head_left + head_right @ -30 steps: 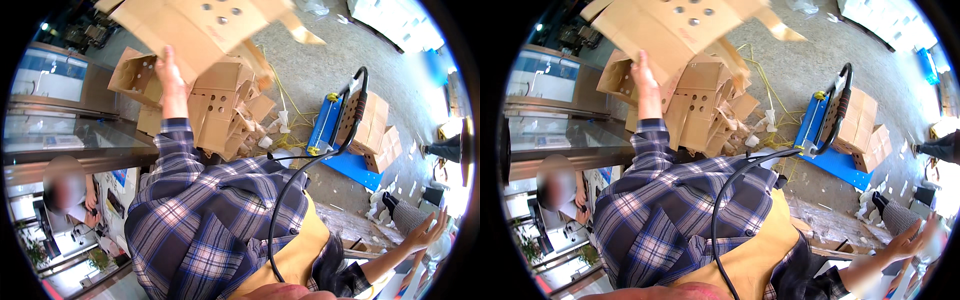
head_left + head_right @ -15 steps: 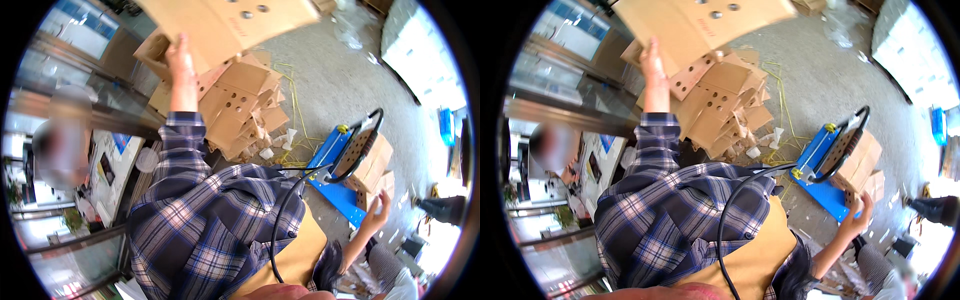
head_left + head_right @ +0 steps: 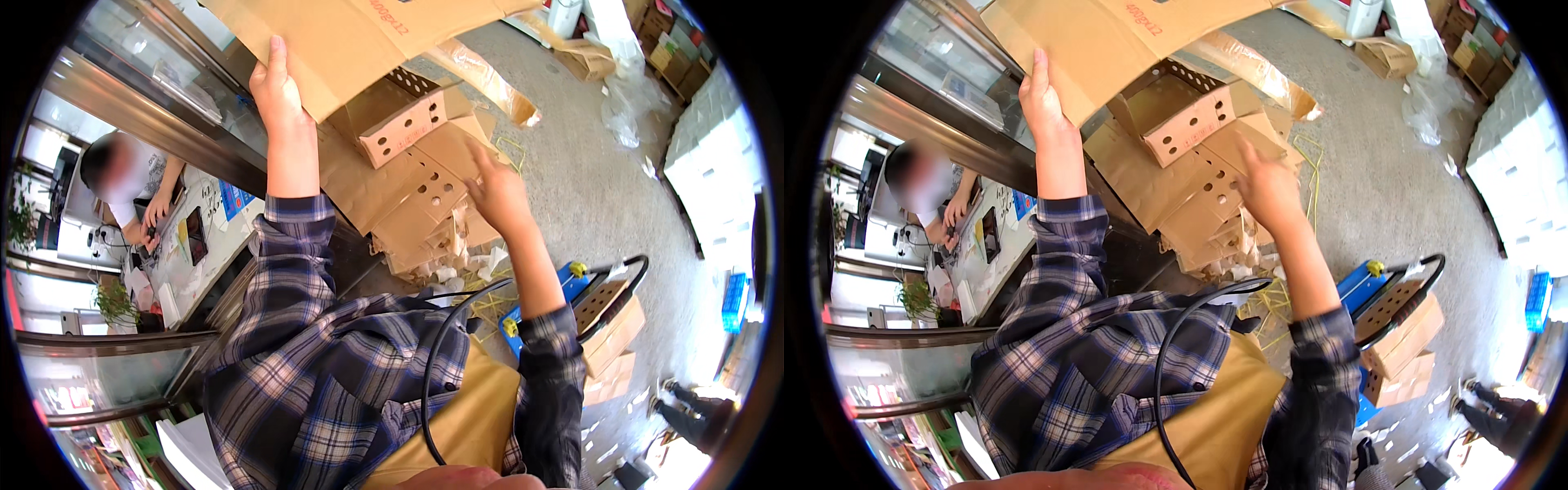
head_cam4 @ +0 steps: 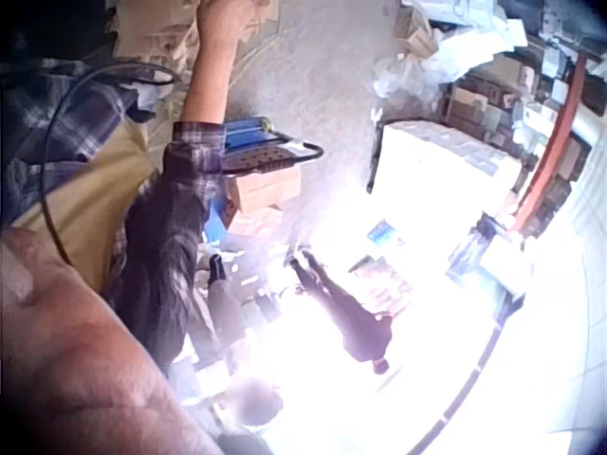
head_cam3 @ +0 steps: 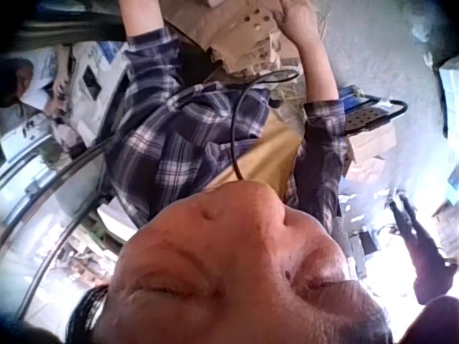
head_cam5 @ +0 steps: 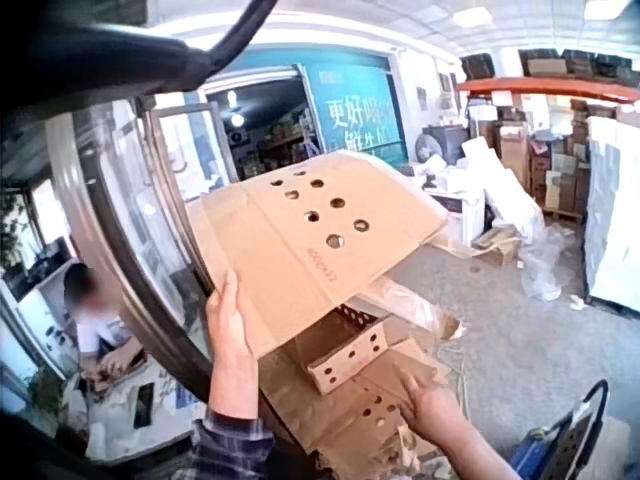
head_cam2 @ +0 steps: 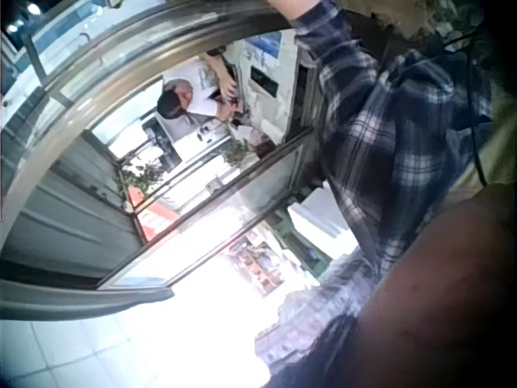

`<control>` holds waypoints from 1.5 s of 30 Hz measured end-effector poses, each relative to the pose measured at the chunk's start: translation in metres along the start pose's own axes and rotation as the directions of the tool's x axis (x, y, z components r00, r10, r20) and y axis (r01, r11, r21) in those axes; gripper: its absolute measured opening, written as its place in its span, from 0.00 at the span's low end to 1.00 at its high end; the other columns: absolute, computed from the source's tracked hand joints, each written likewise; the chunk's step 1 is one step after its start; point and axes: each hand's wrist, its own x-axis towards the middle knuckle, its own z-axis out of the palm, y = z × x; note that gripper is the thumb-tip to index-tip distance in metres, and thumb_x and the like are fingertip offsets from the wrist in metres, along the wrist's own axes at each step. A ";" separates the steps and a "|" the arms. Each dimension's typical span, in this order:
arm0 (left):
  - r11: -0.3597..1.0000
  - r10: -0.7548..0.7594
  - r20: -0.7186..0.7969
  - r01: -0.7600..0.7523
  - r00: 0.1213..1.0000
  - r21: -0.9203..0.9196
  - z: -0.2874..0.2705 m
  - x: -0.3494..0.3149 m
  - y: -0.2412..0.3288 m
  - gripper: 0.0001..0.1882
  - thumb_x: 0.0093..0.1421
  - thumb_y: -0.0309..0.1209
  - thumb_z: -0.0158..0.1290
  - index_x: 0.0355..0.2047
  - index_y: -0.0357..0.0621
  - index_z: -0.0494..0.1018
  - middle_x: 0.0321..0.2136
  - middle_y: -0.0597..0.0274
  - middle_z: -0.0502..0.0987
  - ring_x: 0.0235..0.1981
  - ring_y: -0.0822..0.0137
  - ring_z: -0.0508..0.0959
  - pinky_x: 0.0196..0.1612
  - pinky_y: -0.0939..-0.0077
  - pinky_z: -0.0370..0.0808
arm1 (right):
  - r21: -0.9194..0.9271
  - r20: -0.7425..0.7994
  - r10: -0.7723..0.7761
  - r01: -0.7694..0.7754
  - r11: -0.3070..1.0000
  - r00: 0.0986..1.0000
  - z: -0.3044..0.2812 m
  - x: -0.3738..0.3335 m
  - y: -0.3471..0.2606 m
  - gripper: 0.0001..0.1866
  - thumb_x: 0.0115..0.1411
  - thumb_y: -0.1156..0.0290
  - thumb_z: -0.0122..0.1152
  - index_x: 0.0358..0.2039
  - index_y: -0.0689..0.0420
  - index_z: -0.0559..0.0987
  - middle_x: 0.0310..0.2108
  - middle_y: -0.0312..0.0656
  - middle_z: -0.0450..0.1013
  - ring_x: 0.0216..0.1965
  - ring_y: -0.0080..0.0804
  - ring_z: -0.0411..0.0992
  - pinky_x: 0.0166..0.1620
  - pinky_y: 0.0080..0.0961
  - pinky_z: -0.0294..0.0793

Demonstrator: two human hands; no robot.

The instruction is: The person unstraps a stack of white lids, transfers yellow-capped containers from a large cardboard box into small white foam coolers, and prepares cardboard shipping boxes by hand.

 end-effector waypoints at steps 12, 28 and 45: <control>0.997 0.020 -0.090 -0.027 0.996 -0.074 -0.023 -0.012 0.022 0.24 0.69 0.39 0.49 0.57 0.31 0.65 0.52 0.53 0.74 0.50 0.62 0.76 0.52 0.69 0.73 | 0.139 -0.006 0.003 -0.002 0.990 1.000 0.159 0.213 0.016 0.11 0.58 0.65 0.60 0.42 0.44 0.82 0.36 0.47 0.79 0.40 0.47 0.77 0.44 0.40 0.76; 0.747 -0.602 -0.418 0.665 0.680 0.006 -0.257 -0.108 -0.216 0.23 0.65 0.35 0.56 0.53 0.27 0.68 0.50 0.51 0.75 0.47 0.56 0.76 0.49 0.56 0.76 | -0.059 -0.740 0.205 -0.365 0.929 0.640 -0.352 -0.032 0.164 0.14 0.64 0.60 0.60 0.39 0.58 0.81 0.29 0.37 0.81 0.33 0.21 0.77 0.40 0.20 0.72; 0.458 -0.195 0.489 -0.362 0.850 0.812 -0.019 -0.086 -0.250 0.28 0.60 0.21 0.52 0.62 0.36 0.60 0.60 0.42 0.64 0.61 0.48 0.65 0.64 0.56 0.61 | -0.230 -0.959 0.215 -0.952 -0.204 0.186 -0.499 -0.427 0.012 0.23 0.61 0.40 0.51 0.43 0.42 0.82 0.31 0.29 0.81 0.36 0.29 0.78 0.40 0.30 0.73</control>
